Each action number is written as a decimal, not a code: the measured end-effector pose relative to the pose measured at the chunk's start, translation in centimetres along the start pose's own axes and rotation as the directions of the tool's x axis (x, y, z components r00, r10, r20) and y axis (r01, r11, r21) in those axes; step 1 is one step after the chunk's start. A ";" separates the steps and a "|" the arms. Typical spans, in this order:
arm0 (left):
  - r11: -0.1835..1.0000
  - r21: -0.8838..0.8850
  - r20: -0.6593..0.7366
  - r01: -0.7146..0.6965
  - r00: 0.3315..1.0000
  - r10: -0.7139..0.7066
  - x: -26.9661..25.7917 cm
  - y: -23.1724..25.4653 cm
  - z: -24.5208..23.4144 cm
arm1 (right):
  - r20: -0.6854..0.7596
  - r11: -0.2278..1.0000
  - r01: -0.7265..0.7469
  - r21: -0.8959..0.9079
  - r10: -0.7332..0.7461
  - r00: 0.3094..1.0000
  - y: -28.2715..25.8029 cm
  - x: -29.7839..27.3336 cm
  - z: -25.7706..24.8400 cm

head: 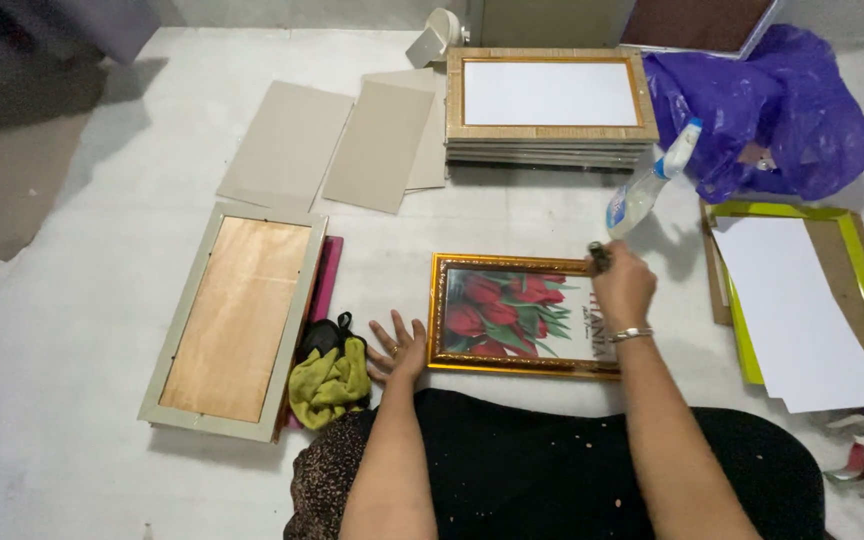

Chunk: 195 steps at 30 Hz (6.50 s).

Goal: Clean and prepare picture frames using a brush and a cloth

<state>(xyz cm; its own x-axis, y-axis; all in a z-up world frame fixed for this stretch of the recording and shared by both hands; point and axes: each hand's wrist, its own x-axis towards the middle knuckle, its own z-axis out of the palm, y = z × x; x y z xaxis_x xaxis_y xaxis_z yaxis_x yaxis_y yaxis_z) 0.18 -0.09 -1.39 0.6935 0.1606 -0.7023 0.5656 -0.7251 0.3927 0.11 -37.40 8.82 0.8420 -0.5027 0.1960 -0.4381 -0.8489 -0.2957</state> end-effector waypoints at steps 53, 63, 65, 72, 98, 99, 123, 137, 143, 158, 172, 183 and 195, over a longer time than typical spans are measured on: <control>0.999 -0.040 0.002 0.002 1.000 -0.002 -1.3 0.3 -0.8 | 0.296 0.826 -0.484 0.288 0.404 0.866 3.1 -11.1 -8.8; 0.998 -0.068 -0.013 -0.011 1.000 0.010 -1.0 0.1 -0.4 | 0.037 0.968 0.110 0.224 -0.122 0.992 -4.8 -14.8 -9.9; 0.998 -0.064 -0.012 -0.004 1.000 0.003 -1.1 0.2 -0.6 | 0.051 0.923 0.182 0.340 -0.211 0.976 -9.3 -15.5 -8.0; 0.998 -0.058 -0.029 0.003 1.000 -0.005 1.6 -0.8 0.9 | 0.259 0.649 -0.144 0.747 -0.085 0.962 -18.4 -16.5 -5.7; 1.000 0.001 -0.016 0.024 1.000 -0.024 0.4 0.0 0.0 | 0.491 0.876 -0.030 0.482 -0.242 0.837 6.2 1.5 -11.3; 1.000 -0.004 -0.008 0.020 1.000 -0.020 0.3 0.0 0.0 | 0.305 0.930 0.057 0.363 -0.176 0.936 6.8 2.6 -10.5; 1.000 -0.006 0.011 0.017 1.000 -0.017 -0.1 0.1 -0.3 | 0.620 0.697 -0.173 0.695 -0.460 0.636 -8.7 -2.1 -7.7; 0.999 -0.021 0.037 0.031 0.999 -0.031 -2.3 1.2 -1.7 | 0.498 0.856 0.079 0.511 -0.369 0.785 -12.3 -0.7 -4.5; 0.999 -0.046 0.028 0.017 0.999 -0.016 -1.2 0.5 -1.0 | 0.688 0.758 -0.103 0.645 -0.516 0.510 -15.0 -2.8 -1.2; 0.998 -0.052 0.039 0.021 0.999 -0.019 -1.7 0.8 -1.2 | 0.369 0.797 0.263 0.544 -0.509 0.778 -16.8 2.6 2.2; 0.999 -0.041 0.025 0.012 1.000 -0.011 -0.9 -0.1 -0.5 | 0.251 0.797 -0.263 0.544 0.144 0.957 -8.7 -0.5 -5.8; 1.000 -0.014 -0.046 0.001 0.999 -0.001 1.1 -0.6 0.6 | 0.482 -0.640 0.038 0.768 0.615 0.624 13.8 -5.2 -2.7; 1.000 0.015 -0.030 0.007 1.000 -0.007 1.5 -1.0 0.3 | 0.565 -0.731 0.214 0.648 0.650 0.509 17.0 -6.2 3.3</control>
<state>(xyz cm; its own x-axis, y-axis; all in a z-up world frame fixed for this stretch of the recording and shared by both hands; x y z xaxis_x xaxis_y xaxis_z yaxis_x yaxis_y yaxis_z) 0.52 0.61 -3.02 0.7025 0.1853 -0.6871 0.5641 -0.7336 0.3789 -11.51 -48.16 -0.45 0.3219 -0.7152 -0.6203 0.7042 0.6188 -0.3481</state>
